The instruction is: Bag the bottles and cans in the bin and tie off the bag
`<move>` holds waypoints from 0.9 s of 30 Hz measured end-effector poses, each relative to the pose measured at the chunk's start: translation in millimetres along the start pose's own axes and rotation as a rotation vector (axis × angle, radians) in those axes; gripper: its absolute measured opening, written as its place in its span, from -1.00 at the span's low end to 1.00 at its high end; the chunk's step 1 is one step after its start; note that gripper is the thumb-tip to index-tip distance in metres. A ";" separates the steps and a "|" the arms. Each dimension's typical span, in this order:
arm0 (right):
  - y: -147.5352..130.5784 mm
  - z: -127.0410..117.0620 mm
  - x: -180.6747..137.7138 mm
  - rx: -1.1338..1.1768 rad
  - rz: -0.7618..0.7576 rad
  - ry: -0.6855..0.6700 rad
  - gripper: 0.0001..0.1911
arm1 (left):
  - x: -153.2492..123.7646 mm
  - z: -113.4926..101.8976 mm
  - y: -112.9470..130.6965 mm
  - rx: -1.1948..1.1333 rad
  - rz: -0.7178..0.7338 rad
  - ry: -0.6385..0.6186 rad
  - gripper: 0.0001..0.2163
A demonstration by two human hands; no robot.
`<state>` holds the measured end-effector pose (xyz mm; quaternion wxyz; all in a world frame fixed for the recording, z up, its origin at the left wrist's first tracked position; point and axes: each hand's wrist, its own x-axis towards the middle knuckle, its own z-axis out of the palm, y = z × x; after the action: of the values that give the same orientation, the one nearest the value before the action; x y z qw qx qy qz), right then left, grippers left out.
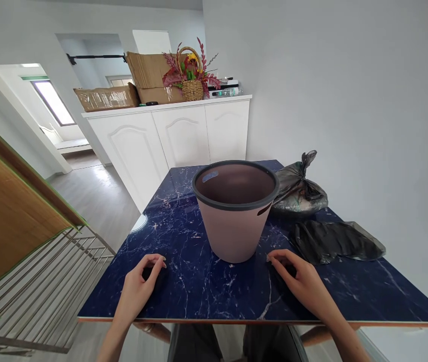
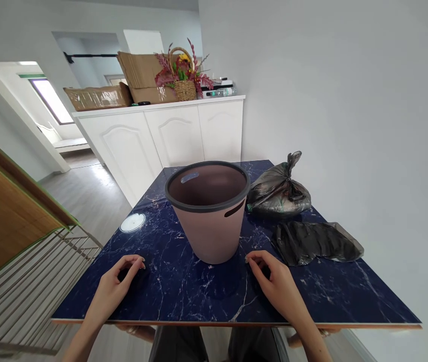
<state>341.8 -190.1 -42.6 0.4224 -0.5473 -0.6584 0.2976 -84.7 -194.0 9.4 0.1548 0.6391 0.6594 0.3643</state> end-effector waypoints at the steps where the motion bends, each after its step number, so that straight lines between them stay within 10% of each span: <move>1: -0.2 0.0 0.1 0.002 -0.003 0.003 -0.63 | 0.3 -0.2 0.5 0.004 0.003 0.003 -0.58; 11: -0.1 -0.2 -1.9 -0.044 -0.023 -0.009 -0.64 | -0.4 1.2 -2.1 0.004 -0.009 -0.006 -0.58; 19: 20.2 -7.2 -8.0 -0.567 -0.177 0.386 -0.57 | -0.6 1.3 -3.1 -0.014 0.003 -0.003 -0.57; 27: 60.7 -13.5 -15.9 -0.785 -0.028 0.391 -0.35 | 0.9 0.9 -1.9 -0.020 0.019 0.004 -0.56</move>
<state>382.9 -192.9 -91.8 0.3032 -0.7033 -0.6367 -0.0899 -85.6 -192.7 7.7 0.1565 0.6430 0.6500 0.3736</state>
